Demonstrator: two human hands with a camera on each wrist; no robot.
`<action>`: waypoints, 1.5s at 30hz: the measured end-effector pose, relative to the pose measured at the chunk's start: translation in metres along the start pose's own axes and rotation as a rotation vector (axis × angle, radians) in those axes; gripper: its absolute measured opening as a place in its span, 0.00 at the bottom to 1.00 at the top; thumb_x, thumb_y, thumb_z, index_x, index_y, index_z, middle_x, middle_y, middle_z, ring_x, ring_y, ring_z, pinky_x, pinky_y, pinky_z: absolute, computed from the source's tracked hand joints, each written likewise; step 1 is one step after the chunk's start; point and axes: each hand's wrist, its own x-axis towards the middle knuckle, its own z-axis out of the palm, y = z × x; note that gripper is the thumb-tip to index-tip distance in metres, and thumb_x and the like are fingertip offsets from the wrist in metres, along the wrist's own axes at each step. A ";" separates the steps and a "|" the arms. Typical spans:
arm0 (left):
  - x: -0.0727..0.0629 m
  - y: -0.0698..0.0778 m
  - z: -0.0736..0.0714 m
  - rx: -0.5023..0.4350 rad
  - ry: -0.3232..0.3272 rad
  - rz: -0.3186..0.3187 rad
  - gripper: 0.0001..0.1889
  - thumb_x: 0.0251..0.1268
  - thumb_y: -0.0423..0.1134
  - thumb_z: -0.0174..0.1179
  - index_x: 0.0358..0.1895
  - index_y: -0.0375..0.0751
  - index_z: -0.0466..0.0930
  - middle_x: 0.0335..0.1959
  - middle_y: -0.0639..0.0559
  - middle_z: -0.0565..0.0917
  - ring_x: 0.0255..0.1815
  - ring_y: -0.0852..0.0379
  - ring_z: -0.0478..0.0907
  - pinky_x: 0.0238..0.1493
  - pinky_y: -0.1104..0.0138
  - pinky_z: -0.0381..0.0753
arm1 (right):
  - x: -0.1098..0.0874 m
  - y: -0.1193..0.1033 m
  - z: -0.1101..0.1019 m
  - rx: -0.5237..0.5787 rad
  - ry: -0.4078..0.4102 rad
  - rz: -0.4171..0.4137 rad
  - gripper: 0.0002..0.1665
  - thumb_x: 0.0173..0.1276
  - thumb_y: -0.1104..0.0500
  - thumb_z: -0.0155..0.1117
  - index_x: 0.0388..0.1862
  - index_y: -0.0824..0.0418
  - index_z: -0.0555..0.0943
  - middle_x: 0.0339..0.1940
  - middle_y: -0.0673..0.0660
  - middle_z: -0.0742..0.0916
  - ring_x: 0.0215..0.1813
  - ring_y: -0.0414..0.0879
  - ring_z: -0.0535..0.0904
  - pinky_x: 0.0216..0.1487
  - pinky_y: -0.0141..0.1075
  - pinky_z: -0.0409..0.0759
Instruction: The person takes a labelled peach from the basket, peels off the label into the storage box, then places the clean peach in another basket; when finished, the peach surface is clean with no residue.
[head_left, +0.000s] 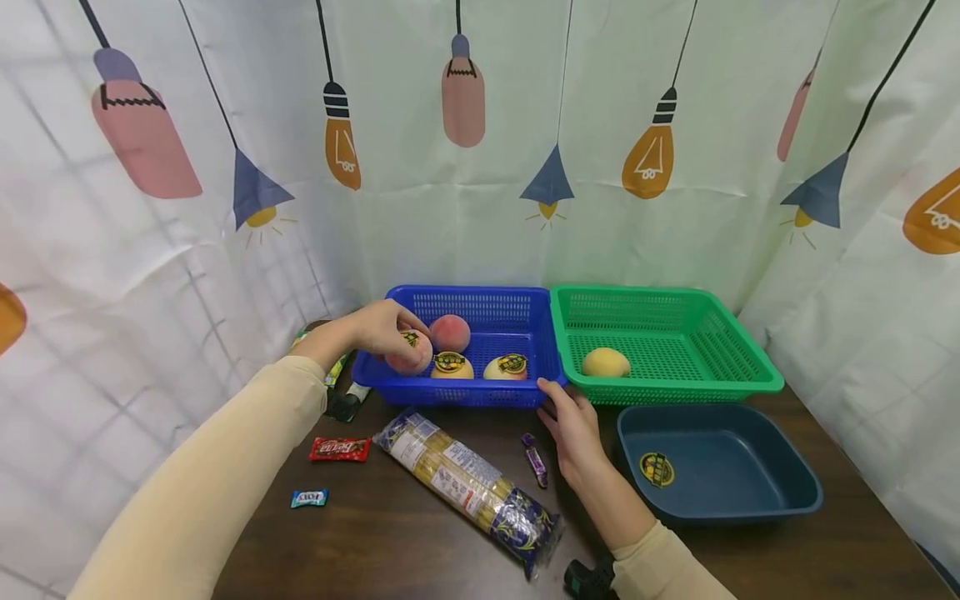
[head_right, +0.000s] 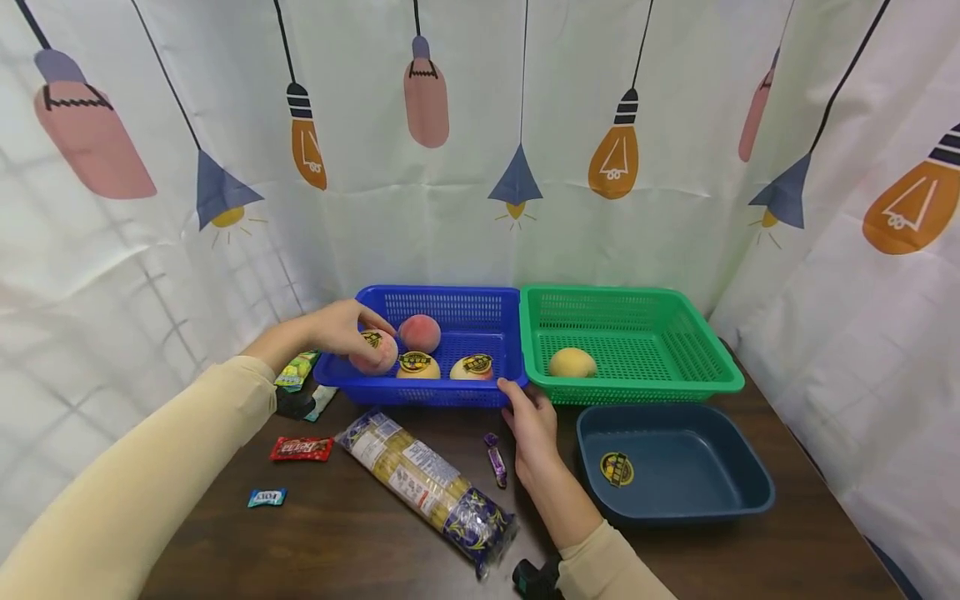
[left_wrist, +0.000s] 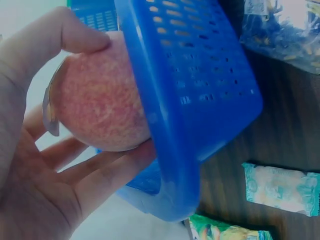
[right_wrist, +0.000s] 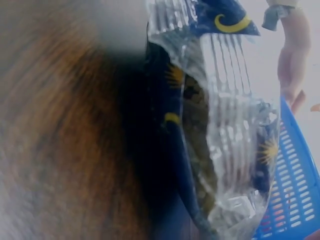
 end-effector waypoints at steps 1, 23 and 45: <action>-0.001 0.000 0.000 0.004 0.018 0.007 0.33 0.58 0.48 0.79 0.69 0.44 0.89 0.67 0.38 0.86 0.40 0.50 0.83 0.38 0.60 0.87 | 0.000 0.000 0.000 0.004 -0.001 -0.001 0.49 0.78 0.49 0.74 0.86 0.67 0.63 0.83 0.67 0.75 0.86 0.62 0.71 0.87 0.55 0.70; -0.063 0.082 0.088 -0.423 0.448 0.249 0.37 0.52 0.43 0.84 0.68 0.60 0.80 0.62 0.57 0.85 0.59 0.50 0.81 0.46 0.57 0.90 | 0.002 0.000 -0.003 0.021 -0.019 -0.018 0.48 0.78 0.48 0.74 0.86 0.66 0.64 0.84 0.66 0.75 0.87 0.62 0.70 0.87 0.55 0.69; -0.084 0.080 0.209 -0.619 0.542 0.272 0.44 0.48 0.32 0.83 0.71 0.64 0.79 0.62 0.62 0.86 0.57 0.56 0.85 0.55 0.65 0.90 | 0.003 -0.001 0.002 0.029 0.009 0.000 0.47 0.77 0.50 0.74 0.85 0.68 0.66 0.83 0.67 0.76 0.85 0.62 0.72 0.87 0.56 0.70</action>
